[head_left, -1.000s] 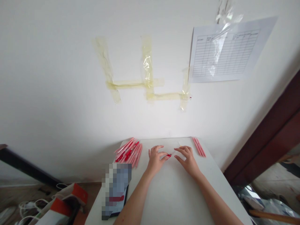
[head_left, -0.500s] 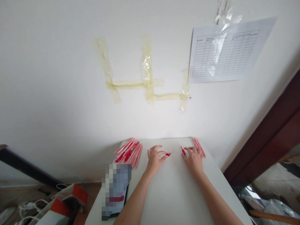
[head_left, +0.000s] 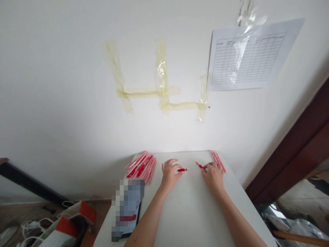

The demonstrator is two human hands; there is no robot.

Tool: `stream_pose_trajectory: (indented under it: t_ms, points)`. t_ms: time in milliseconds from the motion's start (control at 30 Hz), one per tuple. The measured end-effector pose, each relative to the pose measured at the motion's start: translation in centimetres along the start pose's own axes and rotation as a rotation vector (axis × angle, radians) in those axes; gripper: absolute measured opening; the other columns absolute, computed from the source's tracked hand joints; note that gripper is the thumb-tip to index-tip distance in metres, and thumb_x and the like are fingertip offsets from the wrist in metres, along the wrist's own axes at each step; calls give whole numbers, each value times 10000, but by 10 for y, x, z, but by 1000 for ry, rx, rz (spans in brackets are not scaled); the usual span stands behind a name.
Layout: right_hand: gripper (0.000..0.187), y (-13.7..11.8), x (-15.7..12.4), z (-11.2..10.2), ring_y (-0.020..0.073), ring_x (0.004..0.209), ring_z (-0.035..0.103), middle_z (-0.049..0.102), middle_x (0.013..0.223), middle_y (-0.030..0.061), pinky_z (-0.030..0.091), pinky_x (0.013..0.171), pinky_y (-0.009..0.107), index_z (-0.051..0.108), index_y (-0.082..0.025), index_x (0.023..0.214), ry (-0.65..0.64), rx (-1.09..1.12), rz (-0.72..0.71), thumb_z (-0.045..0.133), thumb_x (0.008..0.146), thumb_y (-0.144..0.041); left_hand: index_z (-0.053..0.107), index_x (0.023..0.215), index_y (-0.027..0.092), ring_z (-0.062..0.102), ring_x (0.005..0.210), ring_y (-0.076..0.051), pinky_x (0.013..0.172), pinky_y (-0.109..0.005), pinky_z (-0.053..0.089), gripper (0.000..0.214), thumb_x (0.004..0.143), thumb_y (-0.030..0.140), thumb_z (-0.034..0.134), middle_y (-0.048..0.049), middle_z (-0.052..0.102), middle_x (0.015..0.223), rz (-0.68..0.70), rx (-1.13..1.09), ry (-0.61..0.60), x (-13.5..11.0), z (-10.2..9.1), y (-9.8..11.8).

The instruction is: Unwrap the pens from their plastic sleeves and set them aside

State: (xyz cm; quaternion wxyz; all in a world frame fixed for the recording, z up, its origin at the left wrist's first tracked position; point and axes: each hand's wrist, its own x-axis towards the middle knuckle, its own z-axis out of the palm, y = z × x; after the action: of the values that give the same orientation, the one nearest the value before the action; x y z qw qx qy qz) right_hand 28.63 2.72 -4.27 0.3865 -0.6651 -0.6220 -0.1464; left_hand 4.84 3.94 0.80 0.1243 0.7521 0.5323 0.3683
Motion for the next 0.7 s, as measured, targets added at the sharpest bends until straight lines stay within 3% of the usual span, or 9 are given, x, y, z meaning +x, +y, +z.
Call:
stream_pose_trajectory:
  t_ms: [200, 467, 700]
  points:
    - [203, 2, 6, -2, 336, 1013, 531, 650, 972, 125, 438, 884, 541, 729, -239, 817, -14, 71, -2, 570, 877, -349, 763, 828, 298, 522, 1252, -288, 1162, -644, 250, 152, 707, 233, 831, -34, 643, 1262, -12, 9, 4, 1, 1, -1]
    - [154, 0, 14, -14, 311, 1084, 508, 639, 1046, 88, 425, 957, 543, 719, -254, 880, -37, 205, -62, 593, 868, -343, 754, 877, 307, 493, 1283, -333, 1119, -755, 197, 161, 747, 217, 788, -41, 629, 1276, -95, 105, 79, 0, 2, -11]
    - [121, 6, 20, -25, 320, 1200, 447, 604, 1148, 76, 428, 997, 541, 714, -276, 900, -66, 267, -163, 620, 853, -335, 760, 861, 289, 509, 1260, -315, 1129, -672, 238, 125, 760, 220, 779, -43, 646, 1259, -160, 144, 113, 3, -6, -10]
